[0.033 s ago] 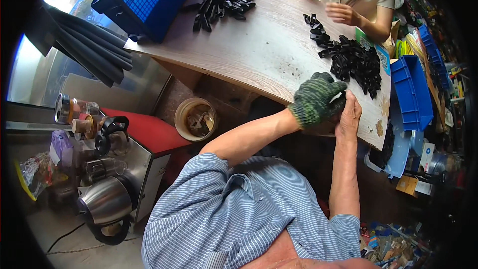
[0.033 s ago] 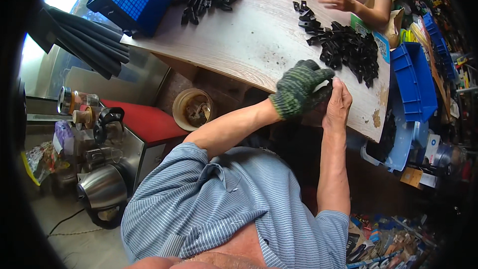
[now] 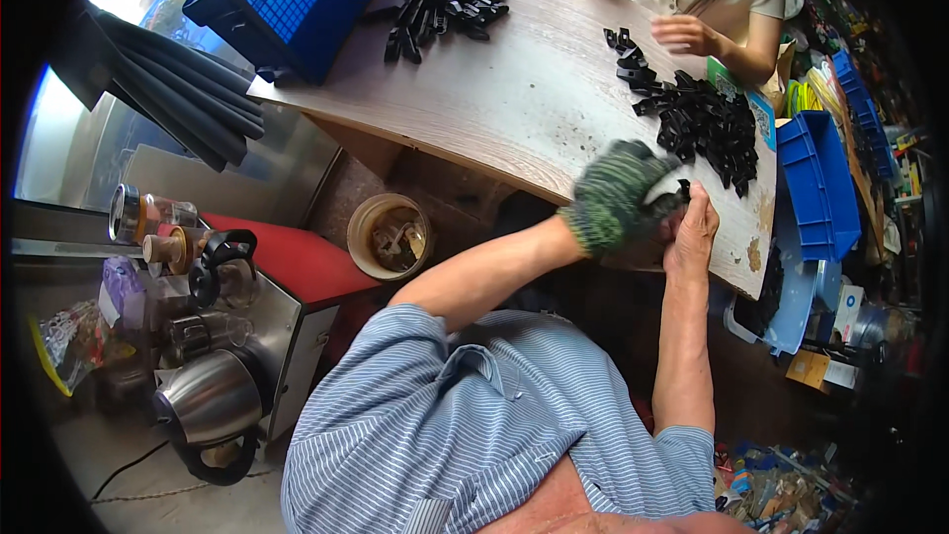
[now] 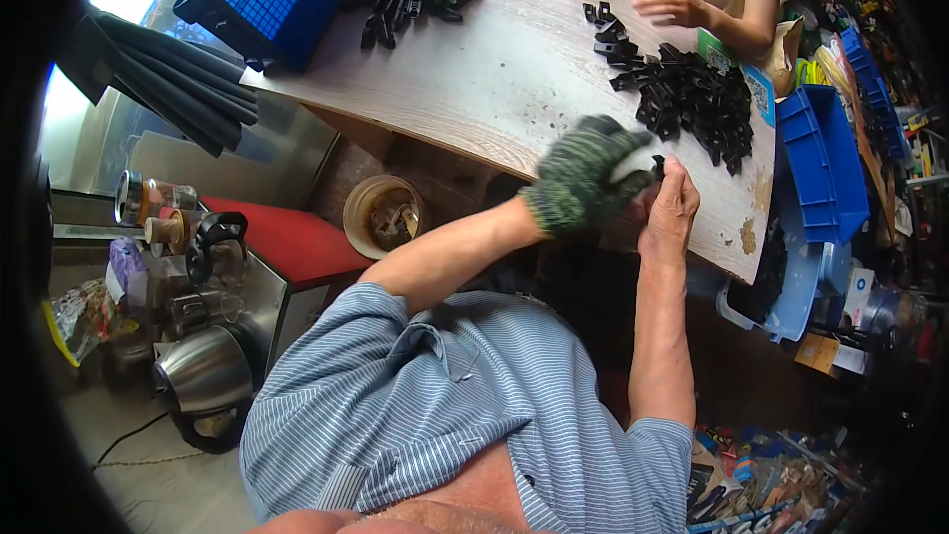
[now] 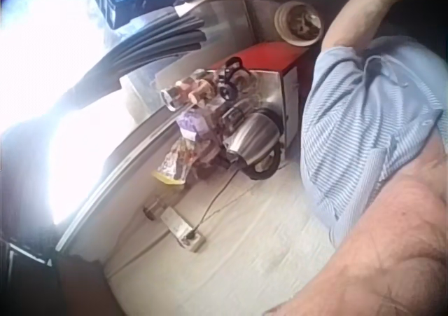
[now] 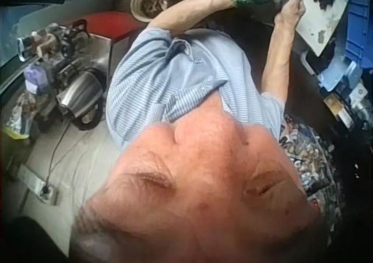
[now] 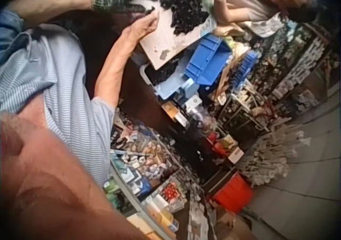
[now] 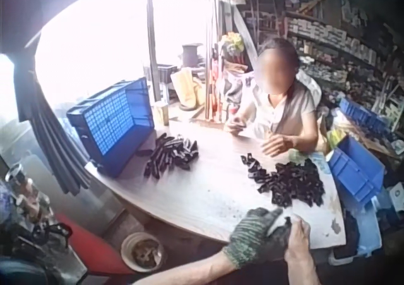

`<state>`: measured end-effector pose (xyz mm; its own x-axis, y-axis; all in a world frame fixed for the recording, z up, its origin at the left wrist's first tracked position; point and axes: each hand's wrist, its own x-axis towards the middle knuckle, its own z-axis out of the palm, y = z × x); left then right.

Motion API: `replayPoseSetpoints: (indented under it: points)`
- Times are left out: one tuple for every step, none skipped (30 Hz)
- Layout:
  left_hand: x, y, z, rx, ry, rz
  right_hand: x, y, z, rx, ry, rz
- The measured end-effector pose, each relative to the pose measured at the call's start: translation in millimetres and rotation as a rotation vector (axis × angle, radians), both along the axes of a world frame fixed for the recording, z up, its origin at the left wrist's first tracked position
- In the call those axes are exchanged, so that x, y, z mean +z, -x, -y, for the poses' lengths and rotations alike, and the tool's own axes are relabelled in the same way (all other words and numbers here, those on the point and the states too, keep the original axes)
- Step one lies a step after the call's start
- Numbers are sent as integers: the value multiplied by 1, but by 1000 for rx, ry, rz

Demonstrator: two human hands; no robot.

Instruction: The recorder is sorting and inspecting small black plastic parts on a white workbench in a factory setting.

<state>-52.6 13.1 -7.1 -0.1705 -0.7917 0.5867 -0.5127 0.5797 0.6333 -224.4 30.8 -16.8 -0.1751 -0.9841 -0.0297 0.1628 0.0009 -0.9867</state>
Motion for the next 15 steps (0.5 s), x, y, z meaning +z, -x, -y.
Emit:
replayPoseSetpoints:
  points:
    - [-2, -16, -2, 86, 140, 14, 8, 0, -5, 4, -112, 45]
    - [-1, -43, 11, 162, 241, 28, 21, -21, -8, -150, -113, 63]
    - [-9, -84, 35, 254, 342, 33, 23, -21, -6, -157, -118, 57]
    - [-16, -128, 51, 388, 262, 44, 22, -19, -7, -174, -128, 94]
    - [-3, -172, 61, 528, 346, 243, 21, -17, -8, -195, -140, 132]
    - [-2, -210, 64, 567, 268, 239, 22, -19, -8, -198, -157, 146]
    - [-17, -250, 75, 767, 343, 546, 23, -23, -6, -178, -153, 151]
    - [-20, -273, 79, 720, 269, 608, 21, -22, -4, -179, -162, 141]
    - [-22, -287, 83, 722, 271, 610, 21, -23, -3, -180, -170, 130]
    - [-20, -294, 86, 603, 202, 568, 22, -23, -2, -181, -170, 132]
    - [-20, -297, 88, 485, 133, 525, 23, -24, -1, -193, -172, 127]
    - [-23, -298, 88, 485, 133, 525, 24, -24, -1, -204, -175, 121]
    - [-19, -287, 86, 433, 169, 542, 23, -23, -2, -219, -178, 118]
    - [-14, -276, 83, 385, 207, 558, 22, -23, -2, -227, -178, 109]
    - [-9, -265, 79, 373, 206, 553, 22, -23, -2, -235, -179, 99]
